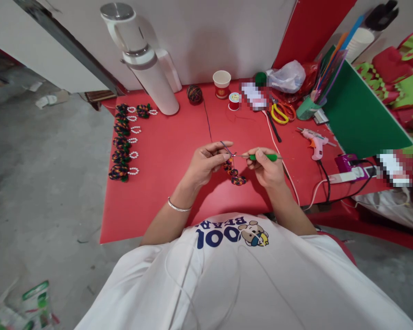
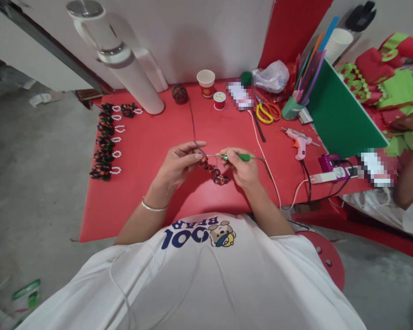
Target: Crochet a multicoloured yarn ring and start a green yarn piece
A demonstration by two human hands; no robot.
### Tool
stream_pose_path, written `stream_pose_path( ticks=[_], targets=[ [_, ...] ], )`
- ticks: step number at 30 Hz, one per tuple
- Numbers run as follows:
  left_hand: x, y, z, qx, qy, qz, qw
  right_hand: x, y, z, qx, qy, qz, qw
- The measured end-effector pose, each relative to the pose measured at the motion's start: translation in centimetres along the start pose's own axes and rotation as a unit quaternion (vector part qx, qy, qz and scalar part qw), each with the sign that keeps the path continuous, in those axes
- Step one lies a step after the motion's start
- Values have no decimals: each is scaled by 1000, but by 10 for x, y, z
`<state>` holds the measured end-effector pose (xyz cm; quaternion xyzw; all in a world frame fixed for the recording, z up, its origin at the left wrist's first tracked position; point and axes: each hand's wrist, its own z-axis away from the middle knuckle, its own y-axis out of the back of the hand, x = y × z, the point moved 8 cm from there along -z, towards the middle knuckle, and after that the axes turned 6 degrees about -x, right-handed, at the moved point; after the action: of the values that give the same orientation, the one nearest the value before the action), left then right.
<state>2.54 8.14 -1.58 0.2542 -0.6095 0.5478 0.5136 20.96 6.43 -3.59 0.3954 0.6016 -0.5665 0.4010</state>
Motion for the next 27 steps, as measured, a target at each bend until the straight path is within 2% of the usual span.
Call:
stream_pose_path(
  ticks=[5,8,11,18,27],
  targets=[
    [1,2,-1,14,-11,0,1000,-21,-2,8,-28,93,115,989],
    [1,2,-1,15,-14,-1,1000,-38,-11,15,-56,165,200,964],
    [1,3,-1,12,-14,-5,1000,-48,-18,20,-60,208,249,944],
    [0,6,-2,16,-25,-13,999,-48,-24,22,-61,249,276,926],
    [1,9,-1,36,-42,-15,998,-49,-28,22,-83,274,258,923]
  ],
)
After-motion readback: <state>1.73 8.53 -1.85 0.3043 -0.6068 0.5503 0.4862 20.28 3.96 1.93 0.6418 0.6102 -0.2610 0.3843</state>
